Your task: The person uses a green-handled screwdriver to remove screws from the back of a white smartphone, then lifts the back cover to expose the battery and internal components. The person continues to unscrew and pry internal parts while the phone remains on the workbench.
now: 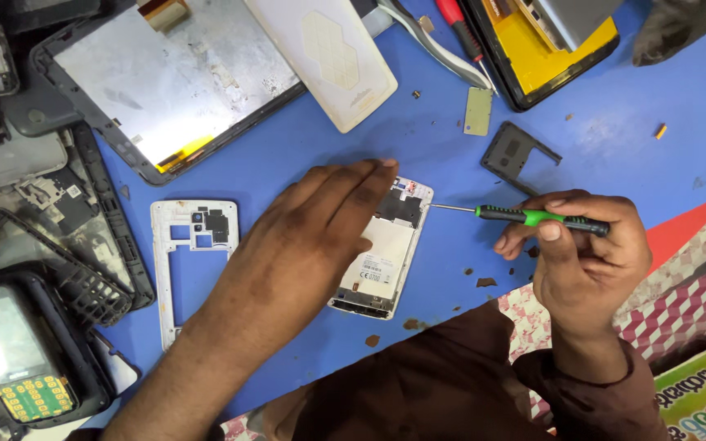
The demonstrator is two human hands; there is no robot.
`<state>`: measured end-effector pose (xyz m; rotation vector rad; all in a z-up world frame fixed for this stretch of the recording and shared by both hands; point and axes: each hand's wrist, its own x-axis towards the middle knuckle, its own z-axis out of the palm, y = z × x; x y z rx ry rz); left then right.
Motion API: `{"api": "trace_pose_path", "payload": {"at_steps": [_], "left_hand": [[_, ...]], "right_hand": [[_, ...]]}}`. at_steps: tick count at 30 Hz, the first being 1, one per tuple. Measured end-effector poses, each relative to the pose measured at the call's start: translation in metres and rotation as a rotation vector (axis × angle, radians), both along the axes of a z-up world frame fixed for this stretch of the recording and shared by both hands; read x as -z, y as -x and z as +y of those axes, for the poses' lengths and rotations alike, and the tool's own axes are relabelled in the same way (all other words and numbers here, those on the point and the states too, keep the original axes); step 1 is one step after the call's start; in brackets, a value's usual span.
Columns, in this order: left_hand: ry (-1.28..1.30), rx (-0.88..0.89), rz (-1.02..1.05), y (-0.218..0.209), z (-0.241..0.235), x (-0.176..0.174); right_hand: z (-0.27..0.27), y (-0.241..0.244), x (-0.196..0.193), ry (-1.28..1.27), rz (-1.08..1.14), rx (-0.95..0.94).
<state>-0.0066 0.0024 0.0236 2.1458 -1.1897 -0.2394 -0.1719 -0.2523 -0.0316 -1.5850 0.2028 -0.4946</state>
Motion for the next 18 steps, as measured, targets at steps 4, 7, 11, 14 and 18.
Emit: {"api": "trace_pose_path", "payload": {"at_steps": [4,7,11,14,18], "left_hand": [[0.051,-0.023,0.046,-0.001,0.000,0.001],[-0.010,-0.060,0.047,0.001,-0.002,0.002],[-0.004,-0.026,-0.115,0.004,-0.003,0.003],[-0.003,0.004,-0.128,0.003,-0.003,0.005],[-0.044,0.016,-0.157,0.002,-0.005,0.011]], "right_hand": [[0.000,-0.002,-0.001,0.005,-0.010,-0.012],[0.002,-0.002,-0.002,0.003,-0.006,-0.018],[0.000,-0.003,0.000,-0.017,-0.013,-0.028],[-0.002,-0.006,0.005,0.034,-0.032,-0.038],[-0.002,-0.001,0.005,-0.003,0.024,-0.031]]}}
